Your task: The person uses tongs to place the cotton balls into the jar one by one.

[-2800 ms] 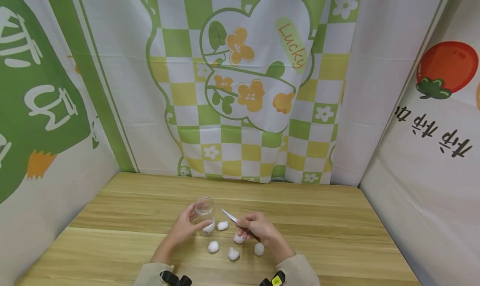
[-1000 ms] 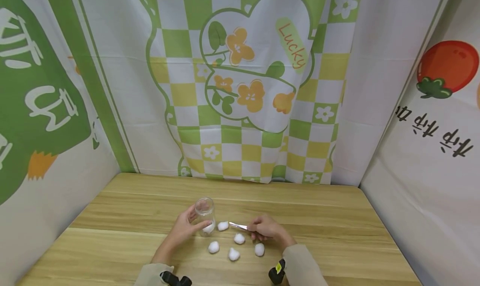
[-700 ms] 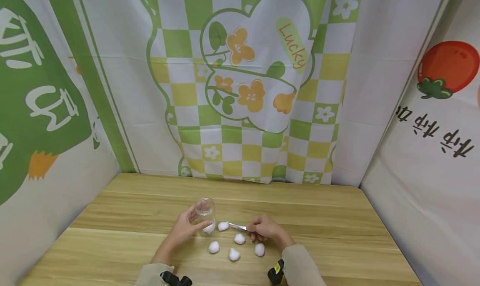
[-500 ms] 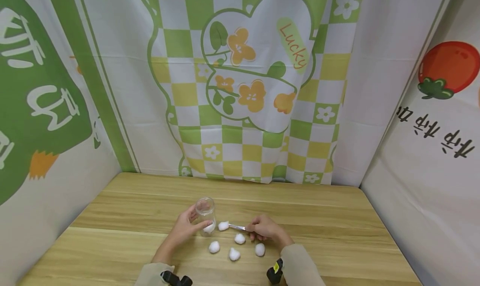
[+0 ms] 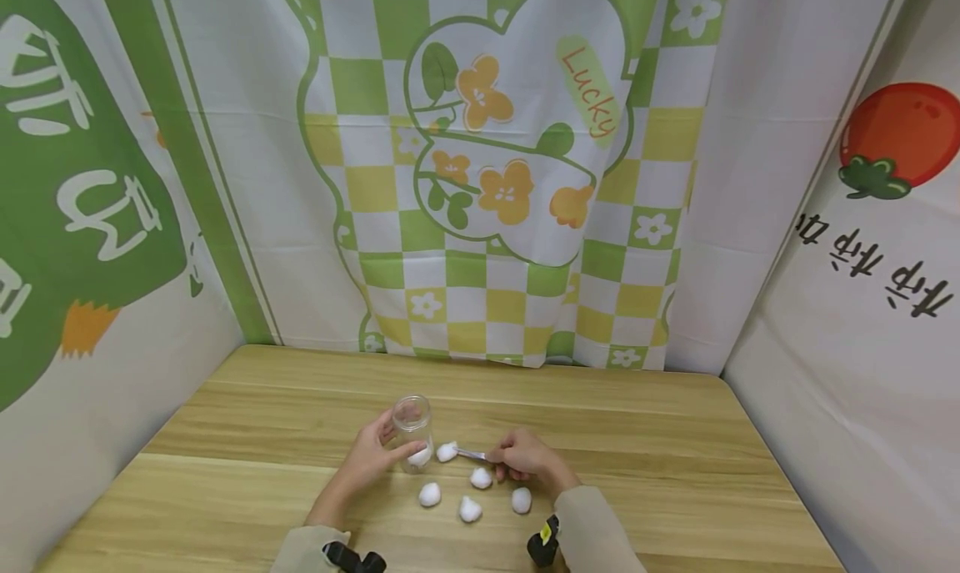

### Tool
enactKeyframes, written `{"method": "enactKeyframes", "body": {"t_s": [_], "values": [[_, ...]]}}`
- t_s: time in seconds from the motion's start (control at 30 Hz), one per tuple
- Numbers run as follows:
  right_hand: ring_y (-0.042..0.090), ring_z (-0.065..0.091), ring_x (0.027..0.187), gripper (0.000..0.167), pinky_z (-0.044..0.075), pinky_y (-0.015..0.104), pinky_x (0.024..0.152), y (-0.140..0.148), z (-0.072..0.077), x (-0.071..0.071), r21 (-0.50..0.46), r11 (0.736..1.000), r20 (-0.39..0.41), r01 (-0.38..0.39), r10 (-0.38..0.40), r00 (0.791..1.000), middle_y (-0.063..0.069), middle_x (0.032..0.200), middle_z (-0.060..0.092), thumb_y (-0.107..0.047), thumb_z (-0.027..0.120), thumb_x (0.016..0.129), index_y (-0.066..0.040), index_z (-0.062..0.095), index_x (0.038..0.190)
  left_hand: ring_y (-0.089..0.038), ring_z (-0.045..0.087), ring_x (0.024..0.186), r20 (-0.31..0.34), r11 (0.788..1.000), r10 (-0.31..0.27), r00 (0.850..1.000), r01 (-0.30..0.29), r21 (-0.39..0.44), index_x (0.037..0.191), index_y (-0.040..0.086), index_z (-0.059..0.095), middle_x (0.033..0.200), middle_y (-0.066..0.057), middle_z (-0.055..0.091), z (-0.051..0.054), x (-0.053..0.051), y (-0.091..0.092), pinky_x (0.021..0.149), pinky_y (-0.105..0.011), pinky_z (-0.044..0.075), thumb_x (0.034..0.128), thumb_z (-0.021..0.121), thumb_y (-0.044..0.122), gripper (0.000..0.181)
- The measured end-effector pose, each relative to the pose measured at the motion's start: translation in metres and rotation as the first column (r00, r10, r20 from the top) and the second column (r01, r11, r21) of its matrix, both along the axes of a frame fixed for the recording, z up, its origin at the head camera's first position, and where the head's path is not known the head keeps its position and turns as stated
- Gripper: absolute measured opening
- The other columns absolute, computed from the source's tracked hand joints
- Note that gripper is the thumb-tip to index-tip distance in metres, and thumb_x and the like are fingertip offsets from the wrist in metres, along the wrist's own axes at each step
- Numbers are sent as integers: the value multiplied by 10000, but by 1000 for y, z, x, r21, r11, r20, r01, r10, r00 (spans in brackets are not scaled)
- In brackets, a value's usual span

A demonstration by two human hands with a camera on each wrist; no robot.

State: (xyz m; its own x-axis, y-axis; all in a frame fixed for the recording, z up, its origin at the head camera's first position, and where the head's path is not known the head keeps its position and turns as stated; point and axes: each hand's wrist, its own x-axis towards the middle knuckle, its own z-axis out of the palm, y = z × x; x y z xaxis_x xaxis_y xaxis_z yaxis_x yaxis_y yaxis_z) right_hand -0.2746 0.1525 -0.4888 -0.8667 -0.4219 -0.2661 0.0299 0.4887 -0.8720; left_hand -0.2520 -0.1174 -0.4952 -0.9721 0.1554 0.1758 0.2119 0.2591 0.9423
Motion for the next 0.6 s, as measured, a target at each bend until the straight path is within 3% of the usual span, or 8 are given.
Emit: {"method": "enactKeyframes", "body": {"t_s": [0.3,0.6], "values": [[14,415,430,212,289,97,388,-4,-7,-1,-4,1000,-24,-6,5,1000,-67,523,529,-116,603,929,67,681,855,-392,492,1337,7,1000,2,1000,-2,-2,1417,53,442,1412,-170,548,0,-1,0,1149,-526,399,806,774,207,712],[10,394,426,224,288,102,395,0,-11,-1,-25,999,-64,-25,23,998,-76,515,502,-118,600,935,61,641,809,-373,496,1340,3,1000,8,1000,-8,0,1406,57,458,1401,-161,562,0,-1,1,1154,-513,397,806,775,196,692]]}}
